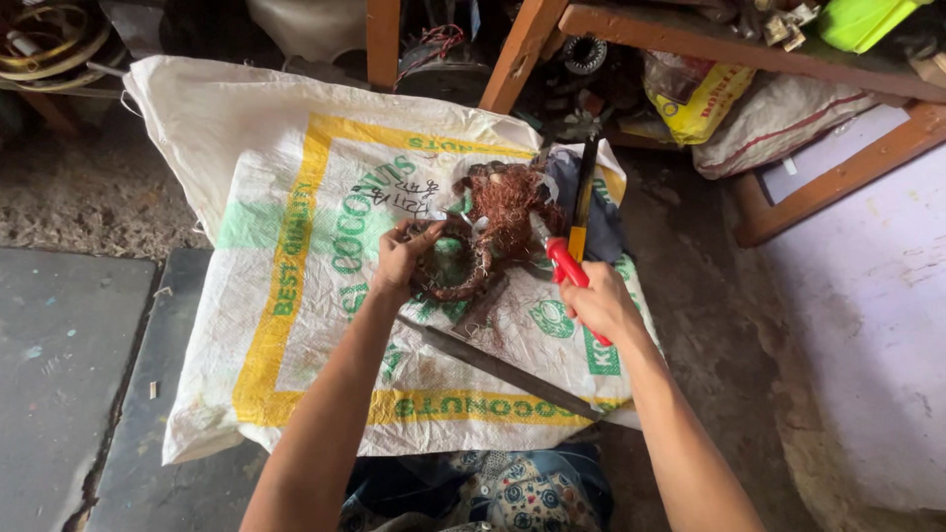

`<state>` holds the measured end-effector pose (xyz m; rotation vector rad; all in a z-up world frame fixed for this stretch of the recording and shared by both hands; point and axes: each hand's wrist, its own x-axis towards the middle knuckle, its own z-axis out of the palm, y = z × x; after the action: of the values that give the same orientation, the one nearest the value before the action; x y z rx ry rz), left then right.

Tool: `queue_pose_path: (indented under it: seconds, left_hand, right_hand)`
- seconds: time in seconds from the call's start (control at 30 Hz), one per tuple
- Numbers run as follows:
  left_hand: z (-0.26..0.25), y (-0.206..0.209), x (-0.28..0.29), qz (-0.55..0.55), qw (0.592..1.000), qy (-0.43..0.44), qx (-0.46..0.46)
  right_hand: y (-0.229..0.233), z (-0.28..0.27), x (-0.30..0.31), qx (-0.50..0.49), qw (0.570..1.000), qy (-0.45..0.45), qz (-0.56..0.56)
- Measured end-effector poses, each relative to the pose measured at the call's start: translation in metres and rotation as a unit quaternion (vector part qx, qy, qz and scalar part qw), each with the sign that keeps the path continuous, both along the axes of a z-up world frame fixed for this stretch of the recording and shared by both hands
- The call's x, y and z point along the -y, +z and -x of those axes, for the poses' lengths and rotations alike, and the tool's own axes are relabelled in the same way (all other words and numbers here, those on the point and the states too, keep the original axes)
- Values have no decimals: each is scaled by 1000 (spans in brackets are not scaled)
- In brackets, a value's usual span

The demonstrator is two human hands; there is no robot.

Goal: The person strips copper wire from an electrical stator using pliers and a metal rod on top of a white sack.

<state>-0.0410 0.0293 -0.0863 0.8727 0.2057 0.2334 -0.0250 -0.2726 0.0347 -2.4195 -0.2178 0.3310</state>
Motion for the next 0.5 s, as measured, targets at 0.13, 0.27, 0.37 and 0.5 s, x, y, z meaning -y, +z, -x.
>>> queue_pose_path:
  seconds: [0.13, 0.27, 0.37, 0.5]
  left_hand:
    - [0, -5, 3, -4, 1000, 0, 13]
    - [10, 3, -4, -43, 999, 1, -18]
    - [13, 6, 3, -16, 1000, -2, -3]
    - [15, 9, -1, -47, 999, 9, -24]
  right_hand:
    - [19, 37, -2, 27, 997, 8, 67]
    - [-6, 50, -8, -10, 998, 42, -52]
    - [-34, 39, -4, -123, 963, 87, -221]
    - [-54, 22, -9, -136, 951, 86, -264]
